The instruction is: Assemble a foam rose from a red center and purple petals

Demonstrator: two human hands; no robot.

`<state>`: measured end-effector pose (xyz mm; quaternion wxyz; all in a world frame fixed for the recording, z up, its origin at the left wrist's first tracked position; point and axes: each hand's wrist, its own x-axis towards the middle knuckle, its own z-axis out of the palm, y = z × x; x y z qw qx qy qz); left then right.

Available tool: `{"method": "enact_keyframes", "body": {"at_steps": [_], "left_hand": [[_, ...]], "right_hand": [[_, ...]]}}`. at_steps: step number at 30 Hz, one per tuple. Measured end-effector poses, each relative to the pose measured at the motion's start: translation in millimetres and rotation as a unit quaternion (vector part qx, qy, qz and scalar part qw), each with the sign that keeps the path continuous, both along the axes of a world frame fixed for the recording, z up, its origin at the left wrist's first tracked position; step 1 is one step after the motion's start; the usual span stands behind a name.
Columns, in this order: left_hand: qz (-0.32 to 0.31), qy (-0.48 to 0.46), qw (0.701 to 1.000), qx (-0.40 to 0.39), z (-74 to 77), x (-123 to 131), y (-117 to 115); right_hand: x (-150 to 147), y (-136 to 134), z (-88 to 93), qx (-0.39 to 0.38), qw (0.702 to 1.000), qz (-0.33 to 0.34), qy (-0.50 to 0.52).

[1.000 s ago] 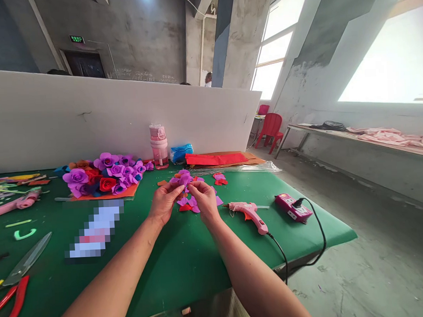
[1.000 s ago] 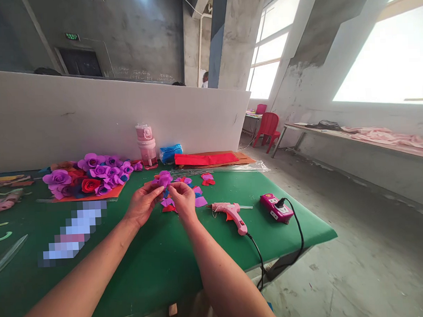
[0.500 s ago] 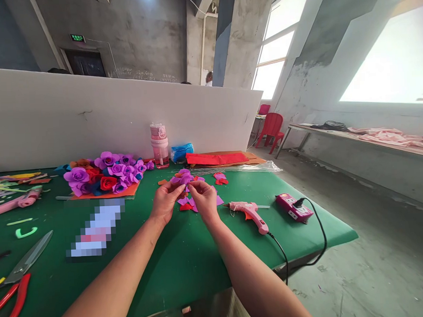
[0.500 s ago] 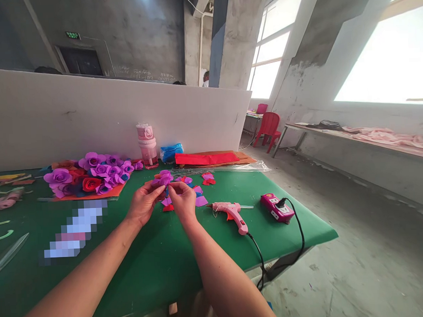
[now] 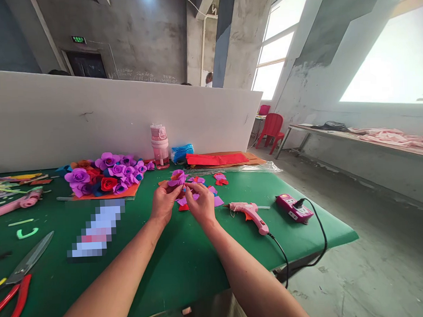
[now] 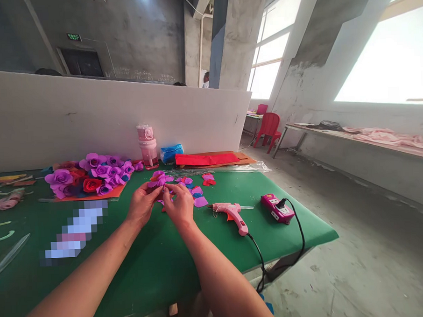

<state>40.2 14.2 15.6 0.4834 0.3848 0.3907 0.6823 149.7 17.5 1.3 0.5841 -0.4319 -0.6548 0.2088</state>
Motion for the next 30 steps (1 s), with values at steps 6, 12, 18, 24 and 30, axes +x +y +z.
{"method": "enact_keyframes", "body": {"at_steps": [6, 12, 18, 24, 30], "left_hand": [[-0.010, 0.004, 1.000, 0.007, -0.8, 0.3, -0.5], [0.002, 0.005, 1.000, 0.012, -4.6, -0.3, 3.0], [0.011, 0.015, 1.000, 0.017, -4.4, -0.6, 2.6], [0.014, 0.031, 0.999, 0.026, -2.5, -0.5, 1.6], [0.024, 0.039, 0.998, 0.041, 2.8, 1.0, -1.6]], "right_hand": [[-0.4, 2.0, -0.9, -0.032, 0.996, 0.038, 0.077], [-2.0, 1.2, -2.6, -0.038, 0.995, 0.047, 0.077], [-3.2, 3.6, -4.4, -0.056, 0.989, 0.074, 0.111], [-2.2, 0.9, 0.4, -0.052, 0.989, 0.072, 0.116], [-1.3, -1.2, 2.3, -0.047, 0.989, 0.091, 0.109]]}}
